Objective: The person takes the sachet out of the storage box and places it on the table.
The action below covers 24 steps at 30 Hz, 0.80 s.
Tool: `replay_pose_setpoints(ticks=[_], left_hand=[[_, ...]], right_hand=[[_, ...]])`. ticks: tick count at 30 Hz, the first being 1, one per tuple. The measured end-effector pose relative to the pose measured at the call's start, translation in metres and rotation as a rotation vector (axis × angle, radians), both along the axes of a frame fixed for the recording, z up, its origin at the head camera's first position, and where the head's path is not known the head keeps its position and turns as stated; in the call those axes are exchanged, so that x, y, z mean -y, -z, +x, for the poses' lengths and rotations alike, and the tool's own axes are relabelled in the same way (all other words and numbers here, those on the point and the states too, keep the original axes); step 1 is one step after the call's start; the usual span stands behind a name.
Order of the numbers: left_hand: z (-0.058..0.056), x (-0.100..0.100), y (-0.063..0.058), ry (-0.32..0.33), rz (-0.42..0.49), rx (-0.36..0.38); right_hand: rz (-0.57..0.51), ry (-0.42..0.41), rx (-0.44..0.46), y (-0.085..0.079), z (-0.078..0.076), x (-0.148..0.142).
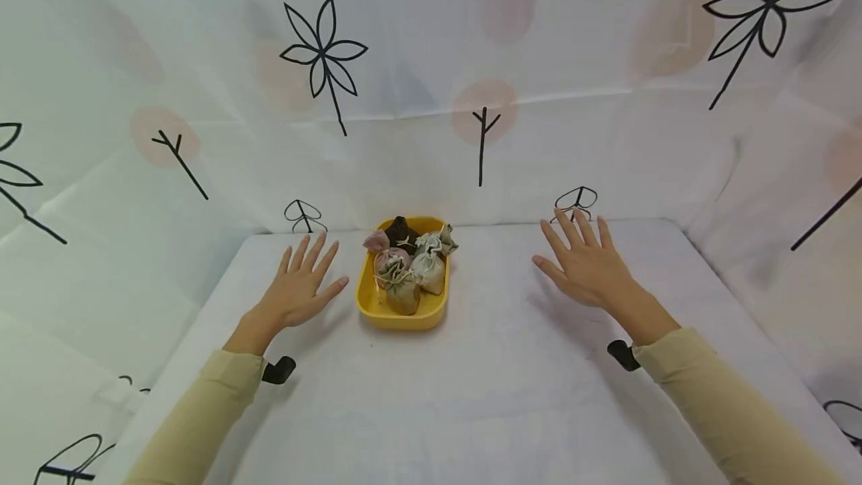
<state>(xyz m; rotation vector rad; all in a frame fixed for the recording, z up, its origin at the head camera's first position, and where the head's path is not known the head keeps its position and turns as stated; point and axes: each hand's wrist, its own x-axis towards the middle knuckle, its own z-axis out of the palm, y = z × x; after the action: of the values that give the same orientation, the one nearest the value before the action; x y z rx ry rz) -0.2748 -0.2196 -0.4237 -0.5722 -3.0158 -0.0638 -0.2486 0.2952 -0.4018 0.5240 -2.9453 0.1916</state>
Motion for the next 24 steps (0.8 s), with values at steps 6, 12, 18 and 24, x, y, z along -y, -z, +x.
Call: replay_pose_setpoints(ticks=[6, 12, 18, 24], left_hand=[[0.003, -0.008, 0.006, 0.044, 0.03, 0.007], [0.005, -0.019, 0.009, 0.073, 0.085, 0.019], [0.009, -0.03, 0.013, 0.087, 0.156, 0.054], [0.01, -0.04, 0.016, 0.099, 0.211, 0.103]], right_hand=[[-0.025, -0.017, -0.003, 0.007, 0.004, 0.014], [-0.083, -0.065, 0.005, 0.009, 0.009, 0.033], [-0.162, -0.113, 0.017, 0.012, 0.012, 0.054], [-0.229, -0.132, 0.031, 0.015, 0.009, 0.07]])
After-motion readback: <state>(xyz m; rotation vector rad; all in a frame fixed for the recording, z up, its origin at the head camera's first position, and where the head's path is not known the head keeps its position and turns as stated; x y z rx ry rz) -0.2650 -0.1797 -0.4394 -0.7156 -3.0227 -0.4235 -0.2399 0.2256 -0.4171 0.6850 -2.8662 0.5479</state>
